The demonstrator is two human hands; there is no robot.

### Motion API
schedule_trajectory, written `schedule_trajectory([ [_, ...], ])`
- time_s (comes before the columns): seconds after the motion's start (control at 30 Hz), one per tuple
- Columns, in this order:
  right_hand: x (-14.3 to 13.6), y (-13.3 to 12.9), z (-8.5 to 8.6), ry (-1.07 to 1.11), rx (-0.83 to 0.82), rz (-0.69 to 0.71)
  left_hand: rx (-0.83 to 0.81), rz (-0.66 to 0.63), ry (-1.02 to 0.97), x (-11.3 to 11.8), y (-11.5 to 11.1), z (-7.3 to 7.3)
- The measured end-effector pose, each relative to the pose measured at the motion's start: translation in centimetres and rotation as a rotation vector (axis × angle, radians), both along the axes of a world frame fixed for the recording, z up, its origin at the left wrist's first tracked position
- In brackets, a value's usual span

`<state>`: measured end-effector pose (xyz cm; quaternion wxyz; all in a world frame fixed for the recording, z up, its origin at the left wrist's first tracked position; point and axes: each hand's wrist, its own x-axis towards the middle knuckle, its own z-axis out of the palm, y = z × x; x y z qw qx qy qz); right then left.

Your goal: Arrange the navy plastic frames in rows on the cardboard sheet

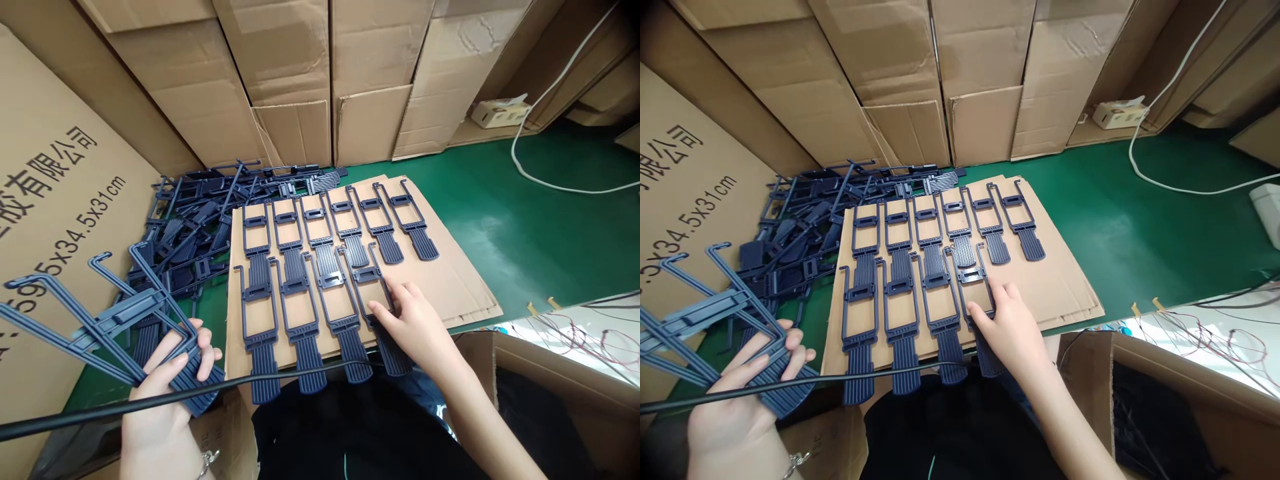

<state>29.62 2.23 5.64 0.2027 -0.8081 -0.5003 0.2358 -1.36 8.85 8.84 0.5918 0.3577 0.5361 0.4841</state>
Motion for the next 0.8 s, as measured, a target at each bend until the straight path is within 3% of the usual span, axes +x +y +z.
schedule_trajectory([
  [0.2, -1.2, 0.2, -0.2, -0.266, -0.094, 0.021, 0.021, -0.014, -0.017, 0.1, 0.1, -0.3],
  [0.47, -1.4, 0.2, -0.3, -0.345, -0.078, 0.058, 0.089, 0.006, -0.058, 1.5, -0.7, 0.2],
  [0.63, -1.5, 0.2, -0.8, -0.385, -0.072, 0.046, 0.120, -0.036, -0.204, 2.1, -0.1, 0.4],
  [0.73, -1.3, 0.4, -1.4, -0.387, -0.026, 0.036, 0.152, -0.039, -0.283, 2.6, 0.8, 0.4],
  [0.8, -1.2, 0.4, -1.2, -0.352, 0.126, 0.018, 0.170, -0.034, -0.315, 3.5, 1.1, 0.5],
])
